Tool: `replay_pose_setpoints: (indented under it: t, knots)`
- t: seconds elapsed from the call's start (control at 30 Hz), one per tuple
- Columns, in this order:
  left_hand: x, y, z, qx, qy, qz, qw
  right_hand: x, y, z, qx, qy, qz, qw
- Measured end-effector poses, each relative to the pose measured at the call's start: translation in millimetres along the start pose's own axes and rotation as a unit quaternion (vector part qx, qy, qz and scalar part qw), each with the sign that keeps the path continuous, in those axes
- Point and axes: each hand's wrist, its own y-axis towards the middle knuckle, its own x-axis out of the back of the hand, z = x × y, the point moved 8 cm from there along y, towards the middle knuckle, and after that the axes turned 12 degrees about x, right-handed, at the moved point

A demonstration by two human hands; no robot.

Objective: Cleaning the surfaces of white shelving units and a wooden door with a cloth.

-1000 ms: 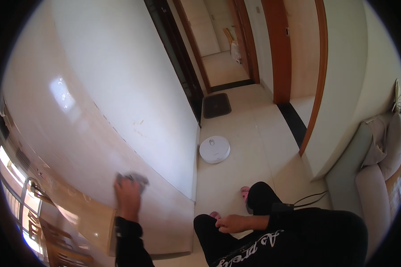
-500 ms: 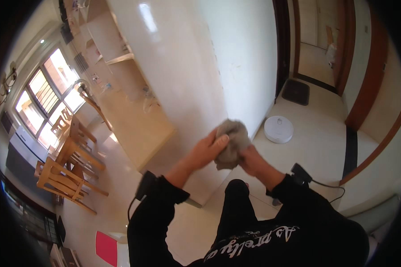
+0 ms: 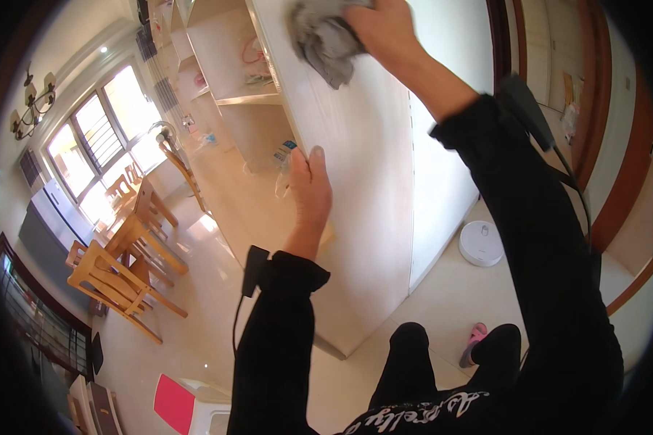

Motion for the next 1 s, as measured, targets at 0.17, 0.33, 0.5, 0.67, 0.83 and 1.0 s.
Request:
replay_pose_setpoints:
  t: [0.17,0.33,0.5,0.67,0.83,1.0]
  knots:
    - [1.9,-7.6,-5.8,-0.046,-0.008,-0.025,0.999,-39.4,23.2,78.7,0.132,-0.093,-0.007,0.987]
    - [-16.5,-10.6,-14.4,-0.039,0.023,0.004,0.999,-47.4,-69.8,84.5,0.189,-0.169,0.135,0.958]
    - [0.7,-12.4,15.2,-0.119,-0.136,-0.001,0.984,-57.8,-130.2,113.5,0.133,-0.093,0.188,0.969]
    - [-2.9,-8.1,17.7,-0.047,-0.091,-0.001,0.995,-74.8,-44.9,83.8,0.109,-0.148,0.154,0.971]
    - [3.3,-8.9,9.8,-0.035,-0.05,0.004,0.998,-83.1,110.0,75.4,0.083,-0.219,0.08,0.969]
    - [-6.8,-8.8,12.8,0.001,-0.128,0.038,0.991,-86.9,152.5,58.9,0.055,-0.232,0.039,0.97]
